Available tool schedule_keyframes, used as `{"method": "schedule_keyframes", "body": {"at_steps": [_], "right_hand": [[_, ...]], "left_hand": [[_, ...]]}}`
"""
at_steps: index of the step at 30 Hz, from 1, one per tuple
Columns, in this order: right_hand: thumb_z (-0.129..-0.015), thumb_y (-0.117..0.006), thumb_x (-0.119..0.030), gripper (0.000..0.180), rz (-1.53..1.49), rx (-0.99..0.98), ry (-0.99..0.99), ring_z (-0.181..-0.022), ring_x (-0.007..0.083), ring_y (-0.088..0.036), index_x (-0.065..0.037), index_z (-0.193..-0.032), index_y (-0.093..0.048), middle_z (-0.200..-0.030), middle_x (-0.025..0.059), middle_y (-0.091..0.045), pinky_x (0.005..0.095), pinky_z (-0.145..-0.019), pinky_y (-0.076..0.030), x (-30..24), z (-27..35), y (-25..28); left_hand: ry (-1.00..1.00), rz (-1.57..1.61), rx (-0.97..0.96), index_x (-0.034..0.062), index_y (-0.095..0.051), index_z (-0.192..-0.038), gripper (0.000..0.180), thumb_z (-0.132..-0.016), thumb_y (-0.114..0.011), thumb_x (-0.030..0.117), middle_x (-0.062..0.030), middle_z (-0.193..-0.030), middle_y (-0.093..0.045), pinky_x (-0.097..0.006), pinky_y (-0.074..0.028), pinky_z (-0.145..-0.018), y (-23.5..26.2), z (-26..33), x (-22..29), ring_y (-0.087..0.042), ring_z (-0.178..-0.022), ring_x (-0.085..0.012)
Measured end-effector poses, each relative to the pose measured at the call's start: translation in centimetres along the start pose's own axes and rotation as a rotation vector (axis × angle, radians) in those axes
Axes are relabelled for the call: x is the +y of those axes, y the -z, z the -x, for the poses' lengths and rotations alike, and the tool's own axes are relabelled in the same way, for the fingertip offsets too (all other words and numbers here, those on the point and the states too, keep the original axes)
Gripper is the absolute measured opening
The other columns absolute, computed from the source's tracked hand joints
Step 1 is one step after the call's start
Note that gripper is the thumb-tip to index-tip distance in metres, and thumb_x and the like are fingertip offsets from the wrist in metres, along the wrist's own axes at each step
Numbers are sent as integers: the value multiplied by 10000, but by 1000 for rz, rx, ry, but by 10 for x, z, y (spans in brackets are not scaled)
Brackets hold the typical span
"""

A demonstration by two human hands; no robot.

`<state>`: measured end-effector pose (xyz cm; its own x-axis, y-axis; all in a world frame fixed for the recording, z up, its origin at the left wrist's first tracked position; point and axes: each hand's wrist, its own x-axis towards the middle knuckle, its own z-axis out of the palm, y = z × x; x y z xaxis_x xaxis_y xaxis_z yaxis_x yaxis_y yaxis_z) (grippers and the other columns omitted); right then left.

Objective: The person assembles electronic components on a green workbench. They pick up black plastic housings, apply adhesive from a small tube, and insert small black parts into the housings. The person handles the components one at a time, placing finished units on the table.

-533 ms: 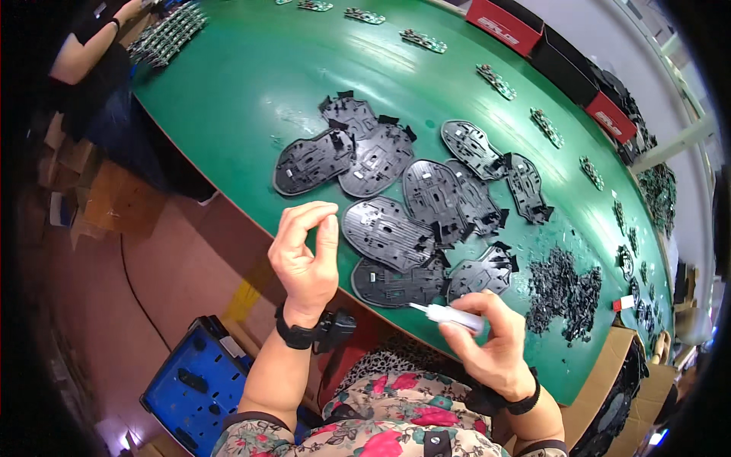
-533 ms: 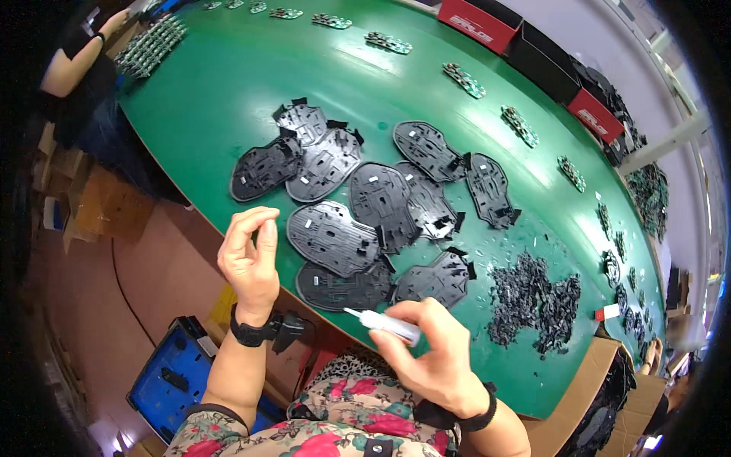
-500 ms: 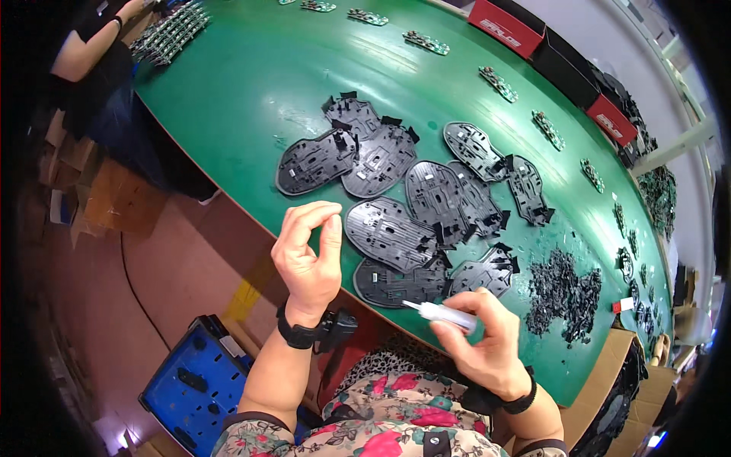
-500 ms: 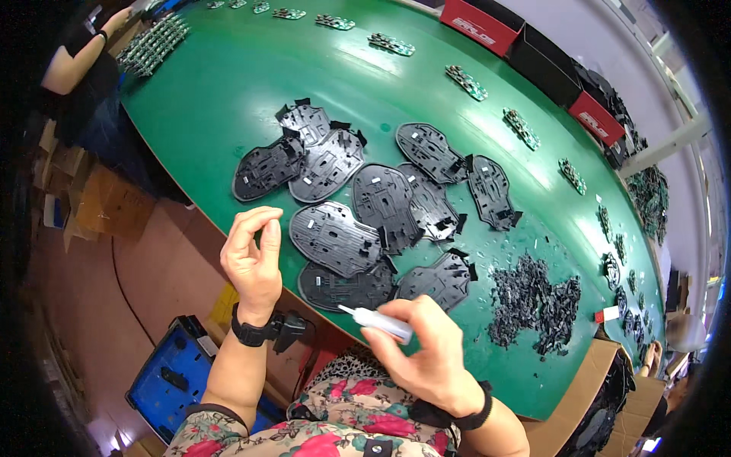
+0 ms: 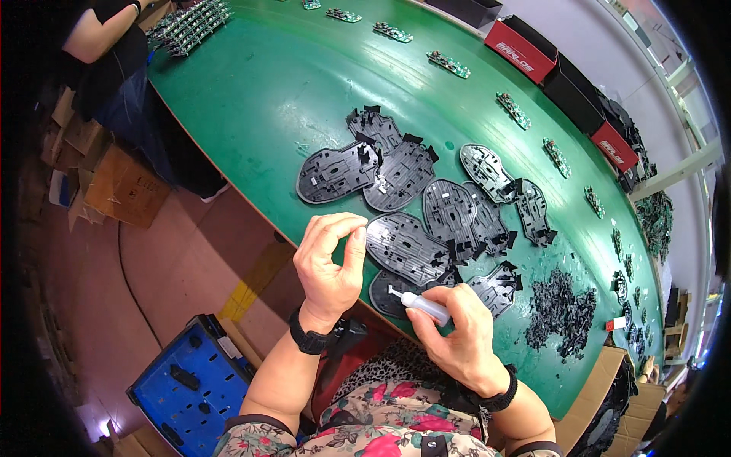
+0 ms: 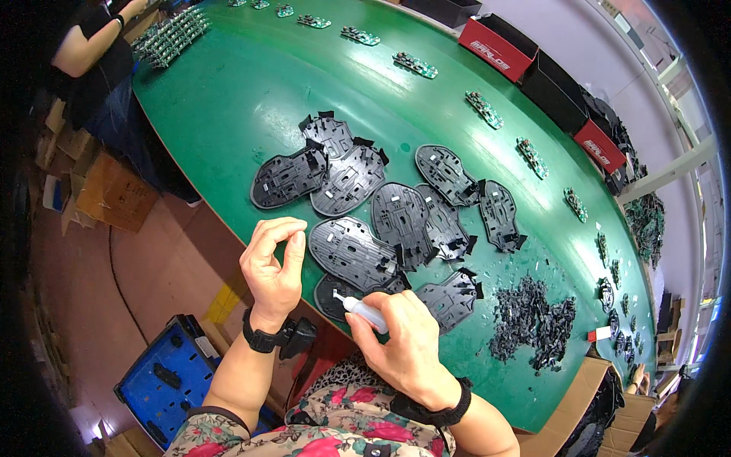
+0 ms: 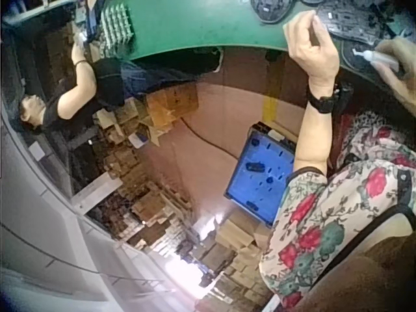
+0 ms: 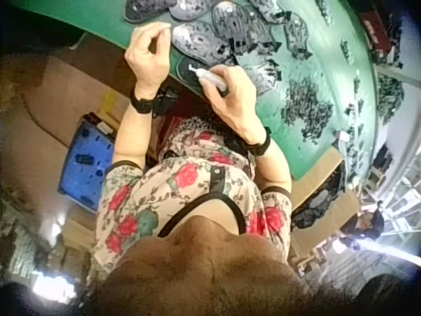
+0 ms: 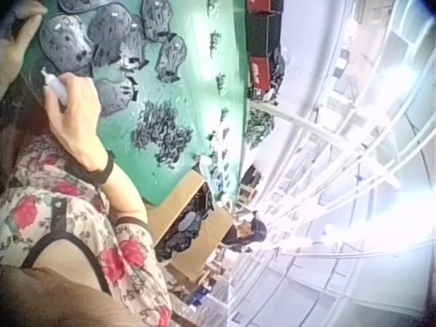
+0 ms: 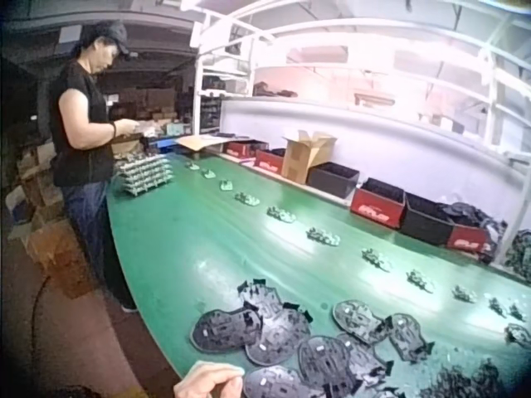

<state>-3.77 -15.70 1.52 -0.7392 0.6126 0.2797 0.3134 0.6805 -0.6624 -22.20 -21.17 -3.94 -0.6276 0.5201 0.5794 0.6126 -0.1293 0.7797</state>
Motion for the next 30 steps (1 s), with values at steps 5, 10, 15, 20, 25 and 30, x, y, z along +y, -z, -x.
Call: {"method": "schedule_keyframes", "body": {"at_steps": [5, 10, 15, 20, 25, 30], "right_hand": [[-713, -780, -76, 264, 21, 60, 15, -630, 257, -540, -37, -915, -614, -763, 83, -605, 349, -580, -436, -6, -7, 9], [-698, -783, -82, 275, 128, 134, 97, -688, 256, -539, -47, -921, -625, -765, 72, -617, 359, -637, -416, -5, -35, 11], [-709, -781, -135, 268, 247, 136, 145, -786, 228, -540, -68, -921, -633, -790, 35, -624, 366, -702, -383, 6, -52, 0], [-704, -785, -157, 280, 235, 117, 132, -808, 224, -541, -80, -930, -639, -812, 26, -639, 364, -711, -376, 9, -59, -8], [-701, -785, -147, 276, 206, 130, 141, -787, 234, -535, -77, -929, -644, -801, 39, -633, 372, -709, -386, 12, -59, -5], [-710, -784, -144, 241, 169, 176, 16, -766, 247, -534, -61, -900, -661, -760, 66, -604, 371, -718, -404, 5, -64, 40]], "left_hand": [[7, 9, 74, 17, -661, -881, 71, -815, -653, -8, -89, -884, -676, -327, -500, -740, -1, -1, 0, -626, -813, -249], [18, 9, 96, 14, -656, -886, 75, -816, -651, -10, -94, -896, -673, -332, -501, -746, -1, -1, 0, -627, -817, -256], [38, 8, 65, -24, -653, -904, 65, -847, -624, -21, -120, -925, -664, -305, -479, -785, 0, -1, 3, -611, -849, -219], [35, -17, 49, -20, -654, -901, 66, -840, -629, -26, -121, -923, -667, -306, -483, -775, 0, -1, 2, -616, -845, -222], [23, -14, 45, -20, -653, -906, 72, -839, -632, -34, -121, -922, -665, -305, -482, -776, 0, -2, 3, -613, -853, -219], [40, -8, 49, -22, -651, -921, 81, -843, -627, -29, -120, -927, -664, -308, -478, -792, -1, 0, 1, -610, -862, -217]]}}
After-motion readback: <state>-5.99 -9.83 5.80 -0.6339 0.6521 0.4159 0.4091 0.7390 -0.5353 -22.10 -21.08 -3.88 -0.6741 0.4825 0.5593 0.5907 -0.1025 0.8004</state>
